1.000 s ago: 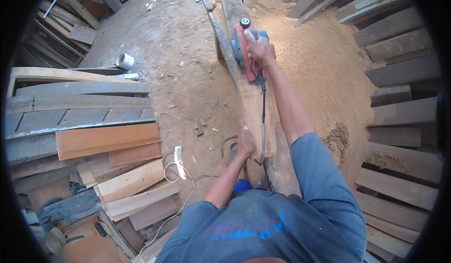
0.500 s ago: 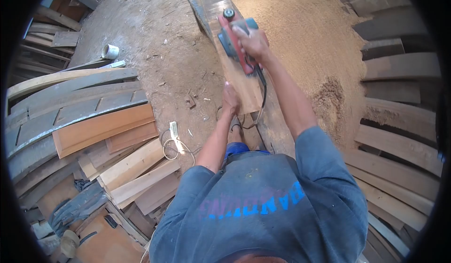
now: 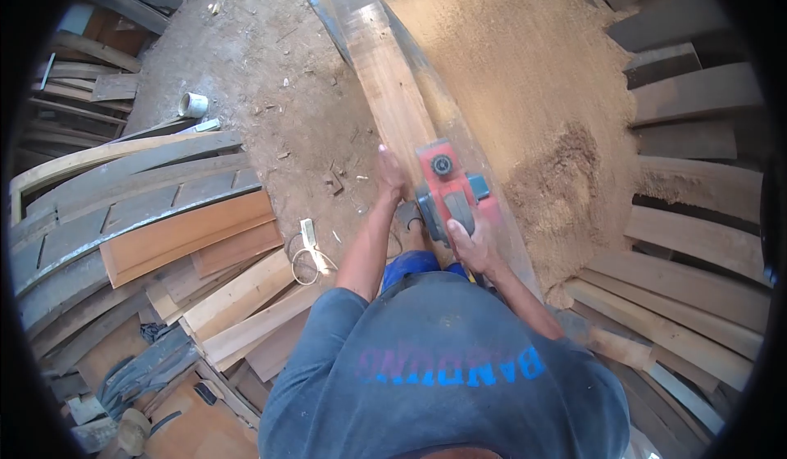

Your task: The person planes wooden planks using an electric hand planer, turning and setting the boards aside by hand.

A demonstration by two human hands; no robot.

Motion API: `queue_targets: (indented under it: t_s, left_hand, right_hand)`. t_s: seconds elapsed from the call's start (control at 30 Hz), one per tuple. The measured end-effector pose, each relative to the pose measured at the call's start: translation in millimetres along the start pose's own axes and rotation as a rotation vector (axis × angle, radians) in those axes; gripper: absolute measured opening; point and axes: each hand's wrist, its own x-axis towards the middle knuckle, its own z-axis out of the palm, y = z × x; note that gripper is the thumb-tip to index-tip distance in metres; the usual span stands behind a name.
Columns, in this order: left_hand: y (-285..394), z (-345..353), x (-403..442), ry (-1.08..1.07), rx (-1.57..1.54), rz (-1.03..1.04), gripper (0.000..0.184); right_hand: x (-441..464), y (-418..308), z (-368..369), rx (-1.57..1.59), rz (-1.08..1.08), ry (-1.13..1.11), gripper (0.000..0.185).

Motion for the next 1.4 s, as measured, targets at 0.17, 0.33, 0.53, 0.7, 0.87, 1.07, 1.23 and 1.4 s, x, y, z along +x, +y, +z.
queue_targets:
  t_s: [0.17,0.33,0.53,0.7,0.87,1.07,1.23,1.4]
  left_hand:
    - [-7,-10,2,-0.035,0.168,-0.061,0.071]
    - [22,0,-9,0.056,0.208,-0.104,0.068]
    - [26,-5,-10,0.020,0.369,-0.209,0.065]
    - [3,4,-9,0.077,0.328,-0.036,0.066]
    - [20,-4,-10,-0.047,0.296,-0.257,0.069]
    - [5,-9,-3,-0.130,0.024,-0.142,0.078]
    - [-30,-21,-7,-0.219,-0.894,-0.378,0.091]
    - [-9,-25,-20,-0.341,-1.043,-0.435,0.091]
  right_hand:
    - [130,-49,19,-0.099,-0.129,0.051,0.046]
    - [268,-99,34,0.036,-0.150,-0.011,0.044]
    - [391,-143,45,0.054,-0.126,0.035,0.047]
    - [430,-137,43,0.161,-0.117,-0.058,0.049]
    - [397,-126,42,0.236,0.026,-0.093,0.047]
    - [219,-84,38,0.201,0.005,-0.122,0.033]
    - [63,-5,28,0.020,-0.046,-0.156,0.033]
    - [-27,1,22,-0.043,-0.005,-0.125,0.050]
